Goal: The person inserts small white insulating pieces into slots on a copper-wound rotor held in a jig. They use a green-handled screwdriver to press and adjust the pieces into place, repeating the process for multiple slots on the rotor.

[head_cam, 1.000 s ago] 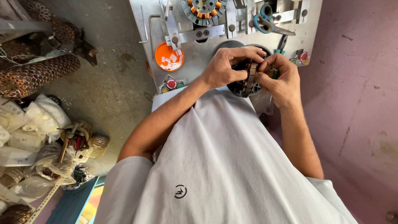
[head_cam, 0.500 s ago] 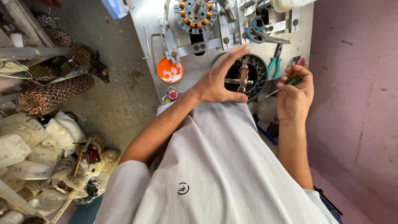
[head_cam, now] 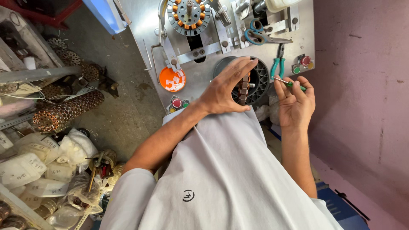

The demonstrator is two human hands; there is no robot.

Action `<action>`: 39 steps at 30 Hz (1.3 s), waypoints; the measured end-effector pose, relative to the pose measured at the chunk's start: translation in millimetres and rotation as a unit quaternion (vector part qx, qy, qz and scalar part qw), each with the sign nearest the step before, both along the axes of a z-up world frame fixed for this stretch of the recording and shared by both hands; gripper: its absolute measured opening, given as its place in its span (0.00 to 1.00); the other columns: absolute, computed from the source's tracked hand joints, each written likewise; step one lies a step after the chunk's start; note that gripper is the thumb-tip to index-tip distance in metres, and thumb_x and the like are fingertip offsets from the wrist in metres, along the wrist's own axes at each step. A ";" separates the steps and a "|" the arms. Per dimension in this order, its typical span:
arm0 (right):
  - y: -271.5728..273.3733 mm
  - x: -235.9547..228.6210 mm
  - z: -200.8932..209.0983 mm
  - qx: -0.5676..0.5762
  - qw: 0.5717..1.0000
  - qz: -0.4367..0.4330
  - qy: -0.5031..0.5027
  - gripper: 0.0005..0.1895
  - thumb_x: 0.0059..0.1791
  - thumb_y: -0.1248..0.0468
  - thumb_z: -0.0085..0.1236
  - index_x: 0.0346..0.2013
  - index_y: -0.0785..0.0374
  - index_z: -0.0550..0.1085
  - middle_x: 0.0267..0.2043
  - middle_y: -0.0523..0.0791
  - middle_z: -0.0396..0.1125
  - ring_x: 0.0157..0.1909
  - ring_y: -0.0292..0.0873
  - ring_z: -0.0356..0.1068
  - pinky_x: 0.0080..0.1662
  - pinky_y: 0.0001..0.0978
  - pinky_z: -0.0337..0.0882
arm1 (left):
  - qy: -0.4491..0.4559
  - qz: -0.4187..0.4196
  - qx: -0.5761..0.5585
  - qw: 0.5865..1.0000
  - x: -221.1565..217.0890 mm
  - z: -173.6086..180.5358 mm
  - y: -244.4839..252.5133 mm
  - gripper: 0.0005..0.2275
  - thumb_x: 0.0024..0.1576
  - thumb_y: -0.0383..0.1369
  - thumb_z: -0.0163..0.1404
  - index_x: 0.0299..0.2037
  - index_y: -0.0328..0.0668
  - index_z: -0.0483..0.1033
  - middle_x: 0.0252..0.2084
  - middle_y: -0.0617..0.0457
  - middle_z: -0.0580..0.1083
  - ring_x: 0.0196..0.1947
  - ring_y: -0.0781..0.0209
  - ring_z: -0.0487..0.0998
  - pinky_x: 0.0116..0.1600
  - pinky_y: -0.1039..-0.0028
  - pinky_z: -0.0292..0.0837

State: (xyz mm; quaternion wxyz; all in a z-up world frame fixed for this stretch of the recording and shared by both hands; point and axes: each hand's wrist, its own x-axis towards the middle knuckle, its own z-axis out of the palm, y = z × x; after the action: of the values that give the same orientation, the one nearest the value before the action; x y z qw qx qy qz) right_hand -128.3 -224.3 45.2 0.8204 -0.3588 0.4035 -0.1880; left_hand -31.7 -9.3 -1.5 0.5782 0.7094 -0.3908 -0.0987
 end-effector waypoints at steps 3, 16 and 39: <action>10.4 -7.8 -1.8 -0.135 0.988 0.072 -0.014 0.25 0.54 0.81 0.56 0.59 0.68 0.55 0.51 0.57 0.66 0.52 0.57 0.77 0.56 0.45 0.82 | -0.029 -0.018 -0.027 0.999 0.7 -7.4 -3.0 0.56 0.42 0.37 0.77 0.78 0.57 0.48 0.77 0.49 0.57 0.80 0.45 0.56 0.84 0.58 0.55; 43.8 -20.8 13.0 -0.293 0.949 0.113 -0.037 0.29 0.58 0.81 0.55 0.65 0.62 0.53 0.53 0.52 0.65 0.50 0.50 0.77 0.55 0.45 0.84 | 0.243 0.148 -0.085 0.955 15.3 -6.5 33.1 0.25 0.58 0.34 0.58 0.65 0.37 0.66 0.69 0.45 0.67 0.72 0.54 0.67 0.78 0.64 0.61; 68.7 -4.0 0.9 -0.786 0.570 0.169 -0.169 0.27 0.47 0.82 0.67 0.49 0.65 0.59 0.45 0.55 0.68 0.43 0.59 0.79 0.39 0.42 0.85 | 0.243 -0.138 -0.128 0.952 43.9 -8.3 10.2 0.19 0.55 0.16 0.60 0.56 0.41 0.78 0.67 0.52 0.72 0.71 0.56 0.71 0.76 0.67 0.67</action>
State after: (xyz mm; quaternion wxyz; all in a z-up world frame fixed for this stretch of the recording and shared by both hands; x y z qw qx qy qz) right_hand -132.3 -155.5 46.1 0.2853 -0.8859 -0.1175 -0.3464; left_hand 12.2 0.9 -9.8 0.7222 0.5235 -0.3414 -0.2963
